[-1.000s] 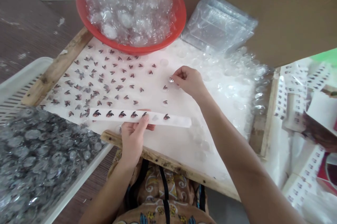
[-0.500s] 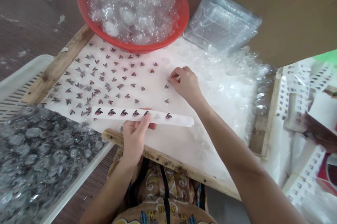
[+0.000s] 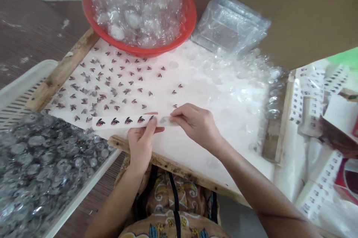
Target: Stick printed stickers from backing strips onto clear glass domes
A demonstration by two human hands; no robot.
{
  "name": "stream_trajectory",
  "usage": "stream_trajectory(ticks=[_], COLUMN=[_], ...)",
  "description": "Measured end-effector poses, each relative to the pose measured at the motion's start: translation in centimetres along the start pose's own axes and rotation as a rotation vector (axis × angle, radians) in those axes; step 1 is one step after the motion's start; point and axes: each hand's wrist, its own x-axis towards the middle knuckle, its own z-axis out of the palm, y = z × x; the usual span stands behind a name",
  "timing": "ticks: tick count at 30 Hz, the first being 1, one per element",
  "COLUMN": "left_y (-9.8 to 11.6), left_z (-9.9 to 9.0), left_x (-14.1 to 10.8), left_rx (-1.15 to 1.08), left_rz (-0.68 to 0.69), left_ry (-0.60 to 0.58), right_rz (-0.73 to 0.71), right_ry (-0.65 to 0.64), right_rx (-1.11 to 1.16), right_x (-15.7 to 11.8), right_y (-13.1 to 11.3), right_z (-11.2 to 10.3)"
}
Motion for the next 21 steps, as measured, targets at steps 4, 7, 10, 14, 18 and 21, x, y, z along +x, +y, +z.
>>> stream_trajectory(ticks=[4, 7, 10, 14, 18, 21], left_y=[0.0, -0.1, -0.3, -0.4, -0.4, -0.4], left_z=[0.0, -0.2, -0.2, -0.3, -0.4, -0.4], left_x=[0.1, 0.2, 0.3, 0.3, 0.3, 0.2], left_rx=[0.006, 0.014, 0.045, 0.075, 0.066, 0.072], left_rz=[0.006, 0.025, 0.044, 0.035, 0.025, 0.019], left_ry=[0.038, 0.035, 0.035, 0.053, 0.03, 0.019], right_rz=[-0.083, 0.099, 0.336, 0.481, 0.524, 0.52], right_ry=[0.177, 0.374, 0.349, 0.183, 0.16, 0.161], right_rx=[0.121, 0.153, 0.103, 0.064, 0.044, 0.028], right_x=[0.5, 2.6, 4.8, 6.1, 6.2, 6.3], right_y=[1.2, 3.6, 6.4, 8.5, 9.0, 9.0], right_z=[-0.5, -2.1, -3.3, -3.2, -2.8, -2.8])
